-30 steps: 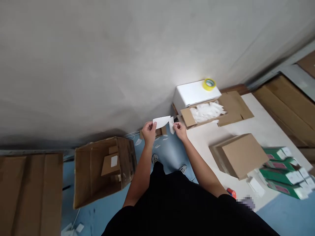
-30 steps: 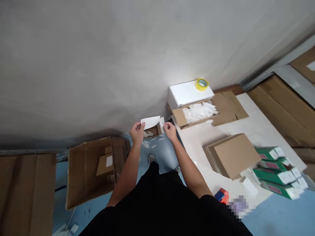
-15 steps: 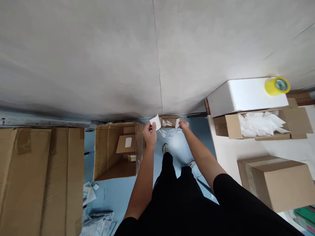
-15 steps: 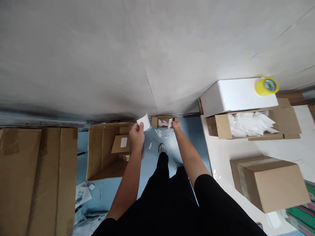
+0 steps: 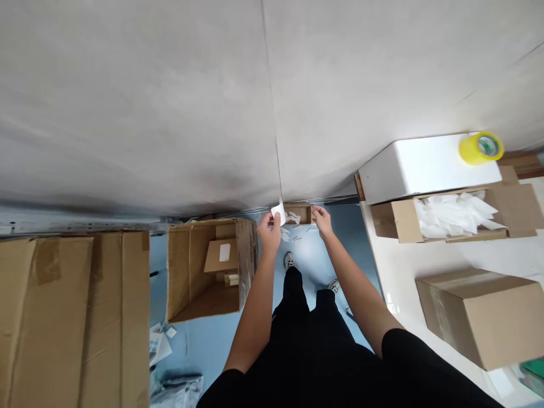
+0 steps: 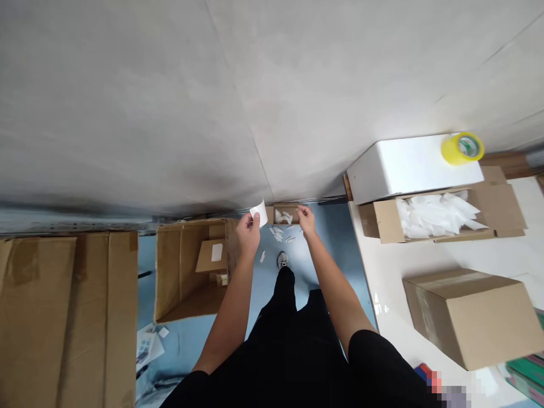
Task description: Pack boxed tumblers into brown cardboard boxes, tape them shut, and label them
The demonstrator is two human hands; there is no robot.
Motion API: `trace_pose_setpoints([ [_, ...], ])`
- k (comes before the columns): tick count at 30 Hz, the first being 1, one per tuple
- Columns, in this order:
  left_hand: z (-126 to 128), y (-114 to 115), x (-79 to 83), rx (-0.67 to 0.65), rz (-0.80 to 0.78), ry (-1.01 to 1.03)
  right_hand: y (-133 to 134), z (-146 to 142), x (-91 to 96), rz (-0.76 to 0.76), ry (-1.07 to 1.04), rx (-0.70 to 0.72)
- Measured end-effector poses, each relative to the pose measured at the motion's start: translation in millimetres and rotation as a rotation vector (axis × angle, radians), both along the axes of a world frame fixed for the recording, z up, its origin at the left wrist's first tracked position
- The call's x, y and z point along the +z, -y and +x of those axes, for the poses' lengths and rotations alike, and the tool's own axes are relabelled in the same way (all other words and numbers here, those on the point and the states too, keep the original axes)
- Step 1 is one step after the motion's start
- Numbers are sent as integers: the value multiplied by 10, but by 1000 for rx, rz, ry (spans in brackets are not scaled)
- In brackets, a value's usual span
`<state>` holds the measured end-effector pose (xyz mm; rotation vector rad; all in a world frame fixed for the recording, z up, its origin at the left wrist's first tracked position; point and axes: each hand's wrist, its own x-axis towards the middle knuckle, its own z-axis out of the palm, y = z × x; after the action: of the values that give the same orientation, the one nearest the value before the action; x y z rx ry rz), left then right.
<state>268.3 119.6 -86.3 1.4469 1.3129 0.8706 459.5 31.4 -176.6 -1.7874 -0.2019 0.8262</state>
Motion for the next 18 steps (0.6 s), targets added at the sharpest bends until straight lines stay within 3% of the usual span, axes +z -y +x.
trace_pose_setpoints([
  [5,426,213,259,-125,89,28,362,-47,955,172,23,90],
  [10,964,678,636,-435,252,122,871,167,1750,209,65,66],
  [13,1313,1090,844,-595,346,150,1318,400,2044,219,51,-30],
  [18,1922,1925,1103,-676,495,74,2244,748,2291,248,97,-240],
])
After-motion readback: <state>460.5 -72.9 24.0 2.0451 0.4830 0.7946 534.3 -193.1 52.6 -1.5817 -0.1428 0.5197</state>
